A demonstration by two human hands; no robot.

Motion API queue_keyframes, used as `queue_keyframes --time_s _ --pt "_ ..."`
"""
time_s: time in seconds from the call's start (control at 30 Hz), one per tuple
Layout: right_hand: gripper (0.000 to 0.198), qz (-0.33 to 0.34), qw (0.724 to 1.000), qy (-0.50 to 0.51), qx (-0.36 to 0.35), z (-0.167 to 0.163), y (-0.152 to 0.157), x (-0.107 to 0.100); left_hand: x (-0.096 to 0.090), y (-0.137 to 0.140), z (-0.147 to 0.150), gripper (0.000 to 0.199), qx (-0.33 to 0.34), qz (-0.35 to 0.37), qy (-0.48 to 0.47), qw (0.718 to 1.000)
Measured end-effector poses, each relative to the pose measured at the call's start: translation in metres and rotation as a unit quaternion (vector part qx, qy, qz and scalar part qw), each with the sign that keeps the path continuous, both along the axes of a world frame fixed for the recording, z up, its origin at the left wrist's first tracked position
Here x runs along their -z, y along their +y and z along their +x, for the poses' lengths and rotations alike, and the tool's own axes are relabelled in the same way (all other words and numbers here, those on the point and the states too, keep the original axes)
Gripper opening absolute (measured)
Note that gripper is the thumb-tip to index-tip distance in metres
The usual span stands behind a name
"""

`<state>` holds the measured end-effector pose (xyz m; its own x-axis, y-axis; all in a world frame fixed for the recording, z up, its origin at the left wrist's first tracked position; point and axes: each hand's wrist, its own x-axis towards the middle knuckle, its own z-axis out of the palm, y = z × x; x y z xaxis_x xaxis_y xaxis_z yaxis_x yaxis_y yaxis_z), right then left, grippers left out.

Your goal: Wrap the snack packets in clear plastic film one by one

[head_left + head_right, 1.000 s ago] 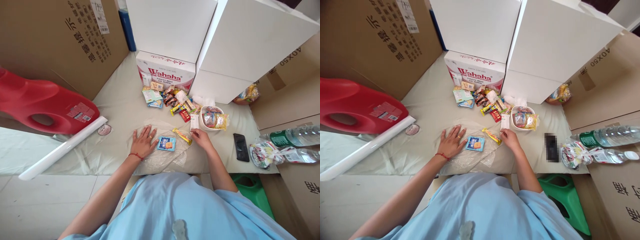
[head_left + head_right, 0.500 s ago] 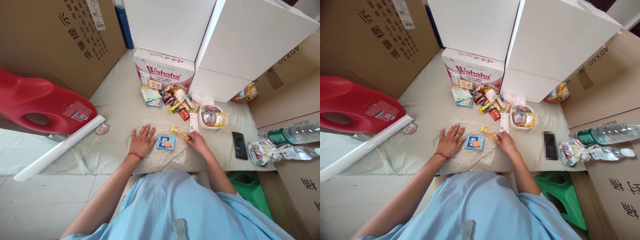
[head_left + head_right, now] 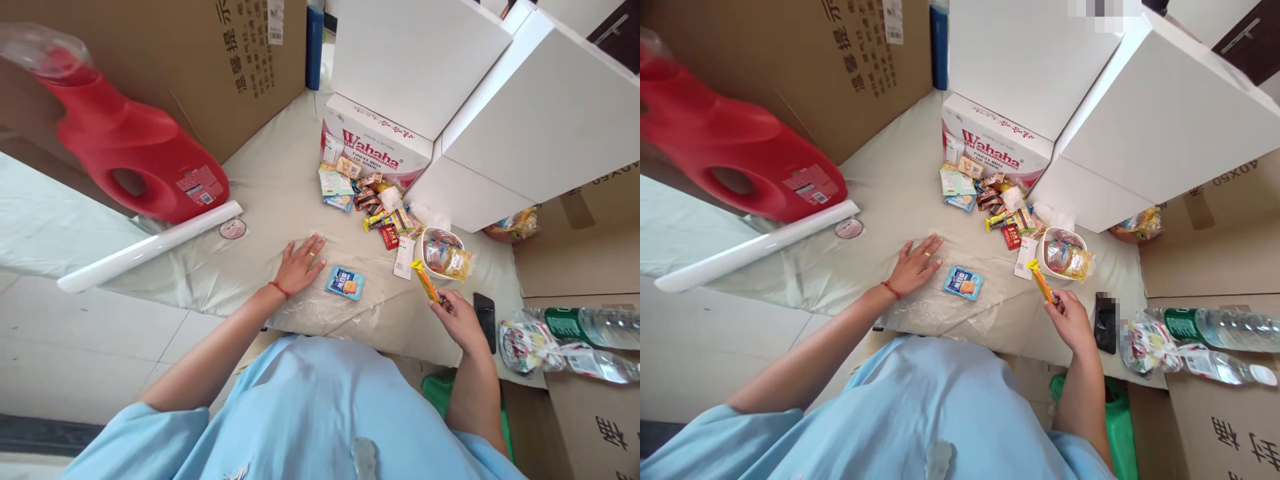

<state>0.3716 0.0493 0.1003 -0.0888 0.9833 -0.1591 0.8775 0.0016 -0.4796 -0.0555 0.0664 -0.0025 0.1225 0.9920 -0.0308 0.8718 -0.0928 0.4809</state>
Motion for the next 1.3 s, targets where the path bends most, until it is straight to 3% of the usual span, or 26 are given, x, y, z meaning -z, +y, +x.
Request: queue_keyframes --time_s 0.17,0.33,0.47,0.53,0.87,1.3 --pt "0.027 -0.018 0.984 0.047 -0.169 -0.096 0.007 0.006 -0.01 0.005 -0.014 0.062 -0.003 0.008 -0.024 1.0" --pt "0.03 -0.025 0.96 -0.103 -0.258 -0.16 0.014 0.024 -0.014 -0.012 -0.027 0.053 0.005 0.037 0.068 0.997" --pt "0.06 0.013 0.951 -0.158 -0.265 -0.174 0.011 0.023 -0.007 -0.034 -0.027 0.053 -0.011 0.034 0.082 0.996" --pt "0.066 0.032 0.946 -0.158 -0.281 -0.182 0.011 0.022 -0.003 -0.041 -0.024 0.053 -0.023 0.034 0.082 0.996" --pt "0.061 0.009 0.924 -0.192 -0.331 -0.206 0.022 0.031 0.0 -0.049 -0.016 0.054 -0.011 0.048 0.074 0.996" --pt "0.062 -0.031 0.936 -0.2 -0.288 -0.199 0.022 0.027 -0.001 -0.05 -0.015 0.053 -0.008 0.043 0.084 0.996"
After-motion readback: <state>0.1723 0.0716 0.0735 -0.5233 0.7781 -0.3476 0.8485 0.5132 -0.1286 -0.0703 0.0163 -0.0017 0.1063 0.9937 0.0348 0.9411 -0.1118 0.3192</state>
